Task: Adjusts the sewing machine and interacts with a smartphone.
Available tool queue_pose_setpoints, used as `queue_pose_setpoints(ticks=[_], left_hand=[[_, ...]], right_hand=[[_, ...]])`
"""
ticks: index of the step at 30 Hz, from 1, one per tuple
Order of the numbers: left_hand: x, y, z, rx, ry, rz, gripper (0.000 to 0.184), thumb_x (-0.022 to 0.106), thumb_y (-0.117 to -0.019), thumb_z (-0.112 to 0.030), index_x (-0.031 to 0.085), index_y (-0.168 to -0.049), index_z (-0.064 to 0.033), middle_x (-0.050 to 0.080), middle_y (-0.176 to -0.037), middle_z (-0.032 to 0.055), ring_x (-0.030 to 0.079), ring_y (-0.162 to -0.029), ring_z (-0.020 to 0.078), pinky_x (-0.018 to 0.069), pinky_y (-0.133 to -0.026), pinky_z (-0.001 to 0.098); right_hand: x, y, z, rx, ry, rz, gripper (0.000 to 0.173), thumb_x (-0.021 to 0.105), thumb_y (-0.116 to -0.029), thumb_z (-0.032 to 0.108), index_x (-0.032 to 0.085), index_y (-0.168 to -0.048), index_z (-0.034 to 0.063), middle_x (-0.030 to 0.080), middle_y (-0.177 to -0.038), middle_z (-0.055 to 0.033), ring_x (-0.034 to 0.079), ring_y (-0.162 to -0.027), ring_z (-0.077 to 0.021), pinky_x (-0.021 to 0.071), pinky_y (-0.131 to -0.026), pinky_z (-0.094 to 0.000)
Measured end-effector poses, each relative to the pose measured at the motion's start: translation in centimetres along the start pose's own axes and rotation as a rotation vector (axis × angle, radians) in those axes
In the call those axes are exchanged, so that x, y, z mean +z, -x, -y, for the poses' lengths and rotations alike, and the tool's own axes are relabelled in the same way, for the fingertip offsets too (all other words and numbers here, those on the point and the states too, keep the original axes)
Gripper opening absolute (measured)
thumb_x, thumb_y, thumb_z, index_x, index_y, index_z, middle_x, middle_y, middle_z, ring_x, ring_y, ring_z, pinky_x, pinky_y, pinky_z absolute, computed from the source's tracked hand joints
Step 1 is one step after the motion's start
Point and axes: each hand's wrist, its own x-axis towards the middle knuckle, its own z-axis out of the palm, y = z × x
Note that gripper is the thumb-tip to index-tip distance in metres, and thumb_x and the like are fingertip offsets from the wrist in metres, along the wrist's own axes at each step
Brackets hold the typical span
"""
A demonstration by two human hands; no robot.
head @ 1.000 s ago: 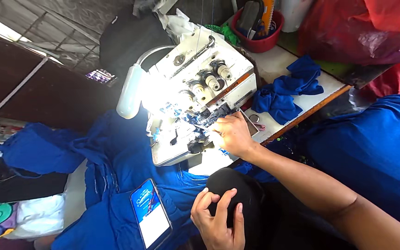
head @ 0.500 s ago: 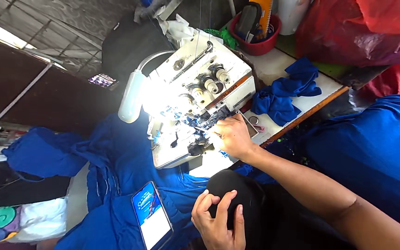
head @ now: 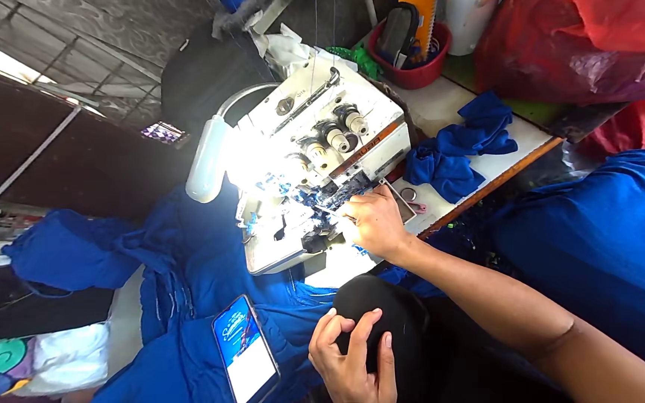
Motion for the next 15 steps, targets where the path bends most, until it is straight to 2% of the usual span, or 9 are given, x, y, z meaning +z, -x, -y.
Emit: queue_pose_setpoints(ticks=[15], left_hand=[[-0.05, 0.00, -0.02, 0.002, -0.004, 0.005, 0.025, 0.056, -0.0980, -0.048, 0.071, -0.110, -0.0321, 0.052, -0.117, -0.0021, 0.041, -0.128, 0.0135, 0.0292, -0.108, 0.0338]], right_hand=[[0.06, 0.47, 0.17, 0.012, -0.057, -0.021, 0.016, 0.066, -0.0842, 0.012, 0.069, -0.069, 0.0082, 0.064, -0.063, -0.0052, 0.064, -0.062, -0.0207, 0.0467, -0.071, -0.0451]])
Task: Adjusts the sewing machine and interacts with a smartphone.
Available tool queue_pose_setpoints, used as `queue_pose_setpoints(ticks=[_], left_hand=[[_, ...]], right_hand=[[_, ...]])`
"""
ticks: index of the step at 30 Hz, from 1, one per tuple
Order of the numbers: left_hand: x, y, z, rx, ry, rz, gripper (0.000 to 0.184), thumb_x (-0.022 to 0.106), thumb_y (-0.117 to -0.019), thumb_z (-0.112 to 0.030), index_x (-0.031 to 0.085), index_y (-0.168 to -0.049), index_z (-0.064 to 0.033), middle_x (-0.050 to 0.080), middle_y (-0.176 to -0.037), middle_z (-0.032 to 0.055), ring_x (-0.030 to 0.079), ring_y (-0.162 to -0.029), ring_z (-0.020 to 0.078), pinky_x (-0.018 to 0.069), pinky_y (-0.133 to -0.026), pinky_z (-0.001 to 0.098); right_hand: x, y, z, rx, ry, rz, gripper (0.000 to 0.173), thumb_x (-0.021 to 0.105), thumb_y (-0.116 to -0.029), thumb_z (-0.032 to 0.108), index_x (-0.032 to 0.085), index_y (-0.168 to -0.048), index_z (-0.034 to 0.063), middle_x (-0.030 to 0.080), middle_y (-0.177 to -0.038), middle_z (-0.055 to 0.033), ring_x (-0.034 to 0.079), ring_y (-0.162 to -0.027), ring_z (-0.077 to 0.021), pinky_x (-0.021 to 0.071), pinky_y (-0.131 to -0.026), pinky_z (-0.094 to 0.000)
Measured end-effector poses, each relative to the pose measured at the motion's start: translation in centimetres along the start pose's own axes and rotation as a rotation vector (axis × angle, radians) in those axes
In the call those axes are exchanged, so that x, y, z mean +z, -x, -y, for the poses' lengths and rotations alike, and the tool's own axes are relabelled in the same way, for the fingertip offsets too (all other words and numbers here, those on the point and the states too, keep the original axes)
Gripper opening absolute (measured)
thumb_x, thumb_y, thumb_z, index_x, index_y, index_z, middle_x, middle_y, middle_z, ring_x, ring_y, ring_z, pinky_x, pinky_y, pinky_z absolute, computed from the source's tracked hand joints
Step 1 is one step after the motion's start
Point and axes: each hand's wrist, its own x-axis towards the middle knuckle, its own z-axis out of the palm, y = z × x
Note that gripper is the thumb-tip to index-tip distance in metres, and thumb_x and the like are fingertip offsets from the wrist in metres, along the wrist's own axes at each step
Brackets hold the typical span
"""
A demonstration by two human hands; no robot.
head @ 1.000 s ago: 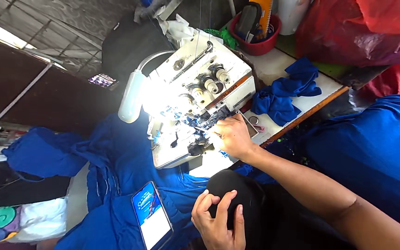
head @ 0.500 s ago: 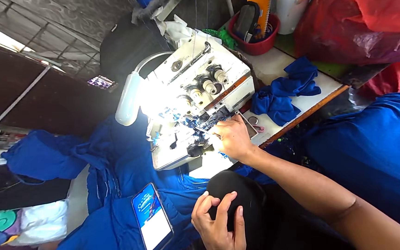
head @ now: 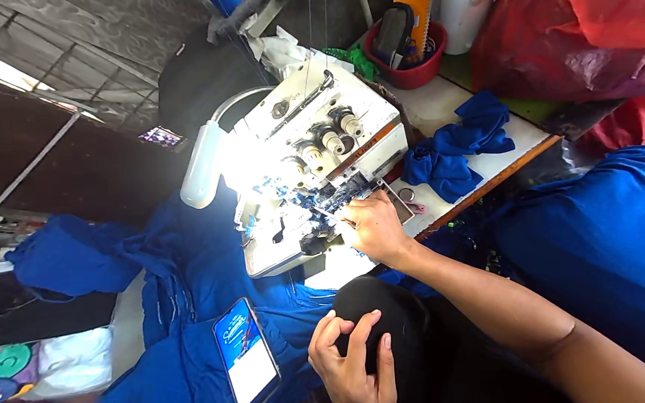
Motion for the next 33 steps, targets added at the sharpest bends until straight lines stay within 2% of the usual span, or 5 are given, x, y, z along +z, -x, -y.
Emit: queue_pose_setpoints(ticks=[23, 33], left_hand=[[0.01, -0.06, -0.03, 0.001, 0.004, 0.006, 0.024, 0.058, -0.0973, -0.047, 0.071, -0.110, -0.0312, 0.052, -0.116, -0.0013, 0.042, -0.128, 0.0145, 0.0296, -0.108, 0.0356], [0.00, -0.15, -0.11, -0.002, -0.001, 0.007, 0.024, 0.057, -0.0976, -0.046, 0.071, -0.110, -0.0313, 0.052, -0.116, -0.0008, 0.042, -0.128, 0.0141, 0.0292, -0.109, 0.0348]], right_hand=[[0.12, -0.25, 0.22, 0.015, -0.012, 0.024, 0.015, 0.065, -0.0855, 0.013, 0.074, -0.073, 0.0087, 0.067, -0.066, -0.0048, 0.065, -0.064, -0.0208, 0.0477, -0.071, -0.0463], [-0.03, -0.38, 0.31, 0.028, -0.012, 0.060, 0.017, 0.065, -0.0868, 0.013, 0.072, -0.073, 0.0074, 0.067, -0.067, -0.0064, 0.066, -0.066, -0.0228, 0.0475, -0.072, -0.0480]])
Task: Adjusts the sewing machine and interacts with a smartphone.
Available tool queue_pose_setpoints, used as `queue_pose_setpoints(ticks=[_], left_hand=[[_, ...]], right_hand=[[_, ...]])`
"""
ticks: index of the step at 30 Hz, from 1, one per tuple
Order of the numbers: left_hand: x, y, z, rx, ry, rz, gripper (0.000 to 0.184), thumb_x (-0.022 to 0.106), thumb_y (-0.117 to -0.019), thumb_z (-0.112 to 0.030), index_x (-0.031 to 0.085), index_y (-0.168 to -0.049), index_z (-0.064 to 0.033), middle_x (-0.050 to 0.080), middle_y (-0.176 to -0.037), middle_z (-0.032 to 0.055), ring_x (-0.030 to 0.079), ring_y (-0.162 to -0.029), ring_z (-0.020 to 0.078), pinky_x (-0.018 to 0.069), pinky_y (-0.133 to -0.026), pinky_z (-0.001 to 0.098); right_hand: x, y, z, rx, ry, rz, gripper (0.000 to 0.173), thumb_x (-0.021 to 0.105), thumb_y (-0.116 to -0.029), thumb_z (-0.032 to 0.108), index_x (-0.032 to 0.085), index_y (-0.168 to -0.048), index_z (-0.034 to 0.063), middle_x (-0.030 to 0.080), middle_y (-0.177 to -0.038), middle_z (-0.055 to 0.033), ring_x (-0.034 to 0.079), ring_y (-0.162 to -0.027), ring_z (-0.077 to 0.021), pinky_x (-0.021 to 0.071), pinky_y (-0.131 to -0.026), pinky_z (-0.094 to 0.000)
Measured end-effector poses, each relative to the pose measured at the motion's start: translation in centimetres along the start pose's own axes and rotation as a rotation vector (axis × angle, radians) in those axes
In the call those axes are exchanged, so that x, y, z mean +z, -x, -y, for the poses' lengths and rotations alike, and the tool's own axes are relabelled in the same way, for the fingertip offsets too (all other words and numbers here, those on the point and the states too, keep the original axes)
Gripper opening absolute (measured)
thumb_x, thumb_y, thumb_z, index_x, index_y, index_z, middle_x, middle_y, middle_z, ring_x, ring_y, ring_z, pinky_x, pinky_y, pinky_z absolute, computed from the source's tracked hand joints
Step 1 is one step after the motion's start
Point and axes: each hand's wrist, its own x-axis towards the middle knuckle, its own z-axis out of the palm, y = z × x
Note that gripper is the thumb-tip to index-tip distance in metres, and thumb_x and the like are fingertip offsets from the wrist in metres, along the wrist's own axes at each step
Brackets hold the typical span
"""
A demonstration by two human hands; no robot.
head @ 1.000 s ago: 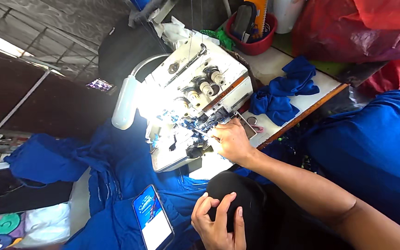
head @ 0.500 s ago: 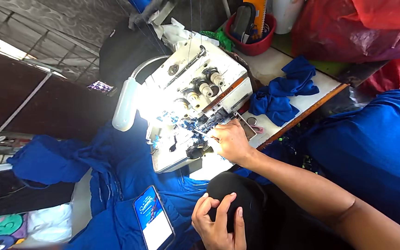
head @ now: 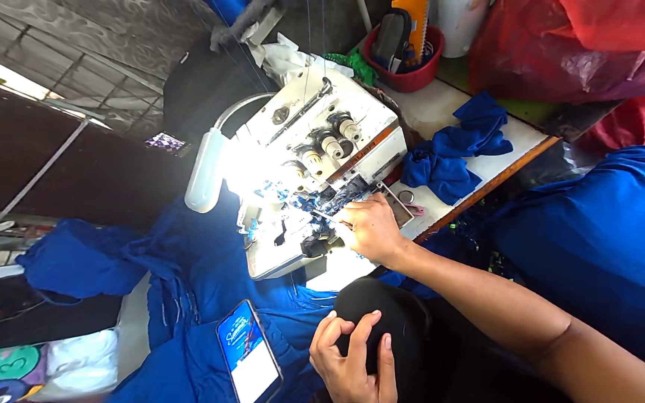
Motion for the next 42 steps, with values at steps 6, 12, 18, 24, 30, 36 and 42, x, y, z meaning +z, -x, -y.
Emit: queue_pose_setpoints(ticks=[6, 12, 18, 24, 30, 36, 42], left_hand=[[0.0, 0.0, 0.0, -0.001, -0.001, -0.001, 0.024, 0.057, -0.0973, -0.047, 0.071, -0.110, -0.0314, 0.052, -0.116, -0.0009, 0.042, -0.128, 0.0135, 0.0288, -0.108, 0.0346], [0.0, 0.1, 0.0, -0.006, 0.004, 0.003, 0.023, 0.058, -0.0974, -0.046, 0.071, -0.109, -0.0310, 0.051, -0.116, -0.0013, 0.041, -0.128, 0.0134, 0.0287, -0.108, 0.0344], [-0.1, 0.0, -0.1, -0.002, 0.003, 0.007, 0.025, 0.057, -0.0976, -0.047, 0.072, -0.110, -0.0307, 0.052, -0.115, -0.0008, 0.042, -0.128, 0.0143, 0.0288, -0.109, 0.0345], [0.0, 0.1, 0.2, 0.000, 0.023, 0.000, 0.024, 0.057, -0.0982, -0.047, 0.071, -0.111, -0.0328, 0.052, -0.117, -0.0029, 0.041, -0.129, 0.0130, 0.0289, -0.110, 0.0343], [-0.9, 0.8, 1.4, -0.053, 0.306, -0.279, 0.011, 0.062, -0.0985, -0.026, 0.073, -0.101, -0.0260, 0.059, -0.117, -0.0092, 0.047, -0.132, 0.0118, 0.0362, -0.116, 0.0325], [-5.5, 1.5, 6.0, -0.151, 0.109, -0.543, 0.016, 0.063, -0.0969, -0.024, 0.073, -0.109, -0.0267, 0.055, -0.128, -0.0118, 0.047, -0.128, 0.0047, 0.0413, -0.107, 0.0241], [-7.0, 1.7, 7.4, -0.121, 0.059, -0.492, 0.016, 0.058, -0.0980, -0.019, 0.072, -0.106, -0.0204, 0.054, -0.124, -0.0103, 0.045, -0.129, 0.0036, 0.0334, -0.114, 0.0266]], right_hand=[[0.0, -0.1, 0.1, 0.012, -0.001, 0.008, 0.016, 0.064, -0.0868, 0.012, 0.072, -0.074, 0.0064, 0.068, -0.069, -0.0073, 0.067, -0.067, -0.0235, 0.0473, -0.073, -0.0480], [0.1, -0.3, 0.2, 0.010, 0.006, 0.001, 0.016, 0.065, -0.0860, 0.012, 0.072, -0.073, 0.0064, 0.067, -0.066, -0.0070, 0.066, -0.065, -0.0234, 0.0470, -0.071, -0.0475], [0.2, 0.0, 0.0, 0.009, -0.012, -0.025, 0.016, 0.065, -0.0862, 0.013, 0.073, -0.074, 0.0077, 0.068, -0.067, -0.0061, 0.066, -0.066, -0.0221, 0.0476, -0.072, -0.0477], [-0.4, 0.6, -0.1, 0.005, -0.033, -0.062, 0.017, 0.065, -0.0849, 0.012, 0.068, -0.068, 0.0082, 0.063, -0.062, -0.0042, 0.063, -0.060, -0.0199, 0.0471, -0.069, -0.0450], [-3.0, 1.5, -0.9, 0.105, -0.226, 0.053, 0.009, 0.071, -0.0871, 0.013, 0.079, -0.091, 0.0096, 0.075, -0.083, -0.0029, 0.071, -0.073, -0.0153, 0.0595, -0.068, -0.0431], [-2.6, 0.8, -0.1, 0.271, -0.300, 0.114, 0.006, 0.078, -0.0843, 0.011, 0.077, -0.089, 0.0068, 0.073, -0.079, -0.0046, 0.068, -0.070, -0.0131, 0.0571, -0.067, -0.0386], [-1.4, 0.1, 0.4, 0.325, -0.307, 0.086, 0.003, 0.075, -0.0844, 0.009, 0.075, -0.083, 0.0072, 0.069, -0.070, -0.0033, 0.063, -0.062, -0.0135, 0.0520, -0.059, -0.0387]])
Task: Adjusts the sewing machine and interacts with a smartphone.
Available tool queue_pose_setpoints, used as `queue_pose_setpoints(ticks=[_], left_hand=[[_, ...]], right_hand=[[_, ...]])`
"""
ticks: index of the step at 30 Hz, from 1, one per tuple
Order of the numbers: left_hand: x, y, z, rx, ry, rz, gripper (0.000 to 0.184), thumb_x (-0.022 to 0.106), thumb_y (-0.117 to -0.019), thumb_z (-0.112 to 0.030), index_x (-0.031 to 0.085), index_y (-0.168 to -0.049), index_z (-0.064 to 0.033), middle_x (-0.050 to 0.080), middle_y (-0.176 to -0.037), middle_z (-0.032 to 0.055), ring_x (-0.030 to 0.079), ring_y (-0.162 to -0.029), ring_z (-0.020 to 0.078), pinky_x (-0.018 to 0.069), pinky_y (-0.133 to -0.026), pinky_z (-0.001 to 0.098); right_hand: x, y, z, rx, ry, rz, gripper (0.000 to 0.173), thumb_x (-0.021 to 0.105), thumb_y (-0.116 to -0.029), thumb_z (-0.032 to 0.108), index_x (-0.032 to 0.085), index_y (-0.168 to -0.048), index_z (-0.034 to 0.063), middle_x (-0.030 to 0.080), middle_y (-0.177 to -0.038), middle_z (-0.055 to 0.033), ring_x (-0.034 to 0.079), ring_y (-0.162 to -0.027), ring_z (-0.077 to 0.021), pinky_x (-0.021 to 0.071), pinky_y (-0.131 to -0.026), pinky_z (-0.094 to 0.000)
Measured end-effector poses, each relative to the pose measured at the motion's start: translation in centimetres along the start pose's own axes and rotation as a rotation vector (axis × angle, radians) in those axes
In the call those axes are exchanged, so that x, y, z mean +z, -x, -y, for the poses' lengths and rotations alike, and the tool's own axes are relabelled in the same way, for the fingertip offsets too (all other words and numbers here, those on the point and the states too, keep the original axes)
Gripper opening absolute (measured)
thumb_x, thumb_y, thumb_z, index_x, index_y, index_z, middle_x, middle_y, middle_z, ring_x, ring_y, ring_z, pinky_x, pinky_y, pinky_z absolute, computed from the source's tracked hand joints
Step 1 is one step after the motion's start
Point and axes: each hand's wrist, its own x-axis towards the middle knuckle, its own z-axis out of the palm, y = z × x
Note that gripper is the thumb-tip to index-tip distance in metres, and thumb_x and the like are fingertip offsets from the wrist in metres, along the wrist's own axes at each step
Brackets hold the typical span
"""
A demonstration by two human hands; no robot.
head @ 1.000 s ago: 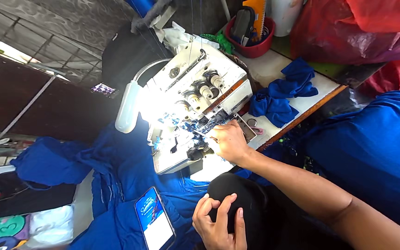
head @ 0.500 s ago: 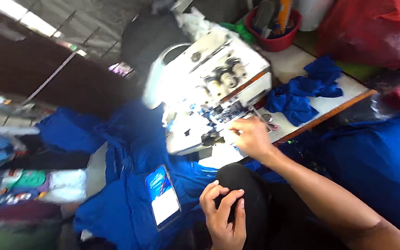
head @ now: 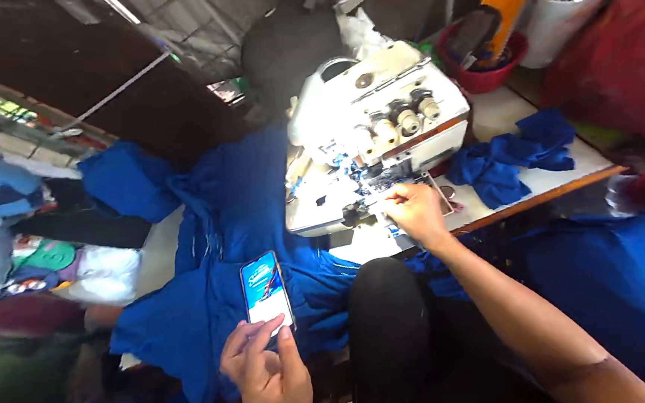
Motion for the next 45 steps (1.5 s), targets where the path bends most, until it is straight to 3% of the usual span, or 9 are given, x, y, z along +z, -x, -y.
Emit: queue_pose_setpoints(ticks=[3, 6, 9, 12, 14, 17, 19, 27, 45], left_hand=[[1.2, -0.1, -0.9, 0.017, 0.025, 0.069, 0.017, 0.059, -0.0973, -0.021, 0.072, -0.108, -0.0219, 0.053, -0.123, -0.0102, 0.045, -0.127, 0.0031, 0.0352, -0.110, 0.0229], [3.1, -0.7, -1.8, -0.017, 0.014, 0.156, 0.028, 0.064, -0.0934, -0.027, 0.070, -0.119, -0.0185, 0.051, -0.127, -0.0031, 0.044, -0.128, 0.0079, 0.0360, -0.109, 0.0238], [4.7, -1.3, -2.7, -0.085, -0.031, 0.289, 0.048, 0.064, -0.0923, -0.032, 0.063, -0.133, -0.0083, 0.049, -0.139, 0.0129, 0.038, -0.138, 0.0202, 0.0311, -0.115, 0.0339], [6.1, -1.1, -4.1, -0.096, -0.017, 0.378, 0.052, 0.062, -0.0941, -0.039, 0.062, -0.134, -0.0053, 0.049, -0.144, 0.0179, 0.038, -0.142, 0.0245, 0.0314, -0.118, 0.0393], [6.8, -0.4, -5.7, -0.068, 0.004, 0.459, 0.051, 0.060, -0.0964, -0.045, 0.063, -0.132, -0.0083, 0.050, -0.143, 0.0167, 0.039, -0.142, 0.0245, 0.0334, -0.117, 0.0402], [7.9, 0.7, -7.3, 0.070, -0.086, 0.533, 0.046, 0.053, -0.0993, -0.052, 0.064, -0.130, -0.0203, 0.051, -0.142, 0.0126, 0.034, -0.145, 0.0259, 0.0241, -0.120, 0.0423], [8.1, 0.7, -7.4, 0.093, -0.127, 0.547, 0.045, 0.051, -0.0994, -0.056, 0.064, -0.130, -0.0253, 0.049, -0.143, 0.0106, 0.033, -0.145, 0.0246, 0.0236, -0.120, 0.0415], [8.5, 0.0, -7.5, 0.070, -0.186, 0.610, 0.045, 0.049, -0.0987, -0.055, 0.072, -0.120, -0.0240, 0.057, -0.136, 0.0153, 0.040, -0.139, 0.0300, 0.0266, -0.116, 0.0445], [8.6, -0.1, -7.3, 0.062, -0.155, 0.625, 0.042, 0.049, -0.0981, -0.054, 0.073, -0.118, -0.0253, 0.058, -0.134, 0.0123, 0.042, -0.137, 0.0259, 0.0284, -0.116, 0.0419]], right_hand=[[-0.2, 0.0, 0.0, 0.035, -0.004, 0.007, 0.004, 0.075, -0.0860, 0.011, 0.075, -0.082, 0.0086, 0.068, -0.068, -0.0015, 0.062, -0.060, -0.0120, 0.0504, -0.058, -0.0376], [-0.4, -0.1, -0.1, 0.037, -0.026, 0.009, 0.006, 0.075, -0.0865, 0.011, 0.074, -0.081, 0.0096, 0.067, -0.067, 0.0002, 0.061, -0.060, -0.0097, 0.0493, -0.057, -0.0346], [-0.6, -0.3, -0.1, 0.031, -0.036, 0.015, 0.006, 0.074, -0.0864, 0.012, 0.074, -0.081, 0.0100, 0.067, -0.067, 0.0010, 0.060, -0.059, -0.0084, 0.0490, -0.057, -0.0333], [-0.8, -0.4, -0.1, 0.009, -0.056, 0.028, 0.007, 0.073, -0.0855, 0.012, 0.073, -0.079, 0.0096, 0.065, -0.066, 0.0016, 0.058, -0.059, -0.0070, 0.0473, -0.056, -0.0313], [-1.0, -0.5, -0.1, 0.009, -0.071, 0.061, 0.009, 0.072, -0.0859, 0.013, 0.073, -0.077, 0.0091, 0.063, -0.064, 0.0016, 0.057, -0.059, -0.0070, 0.0458, -0.056, -0.0311], [-1.1, -0.7, -0.1, 0.025, -0.090, 0.110, 0.010, 0.071, -0.0852, 0.014, 0.072, -0.076, 0.0093, 0.064, -0.066, 0.0006, 0.059, -0.061, -0.0086, 0.0466, -0.058, -0.0331], [-1.0, -0.9, -0.2, 0.024, -0.093, 0.130, 0.010, 0.071, -0.0856, 0.014, 0.073, -0.077, 0.0090, 0.065, -0.067, -0.0002, 0.060, -0.062, -0.0096, 0.0475, -0.058, -0.0339], [-0.6, -1.6, -0.4, 0.007, -0.072, 0.170, 0.009, 0.072, -0.0862, 0.012, 0.074, -0.078, 0.0071, 0.068, -0.071, -0.0042, 0.064, -0.066, -0.0152, 0.0497, -0.060, -0.0388], [0.0, -1.5, -1.1, -0.073, -0.092, 0.110, 0.009, 0.070, -0.0828, 0.011, 0.072, -0.074, 0.0077, 0.066, -0.070, -0.0023, 0.062, -0.065, -0.0115, 0.0484, -0.058, -0.0339]])
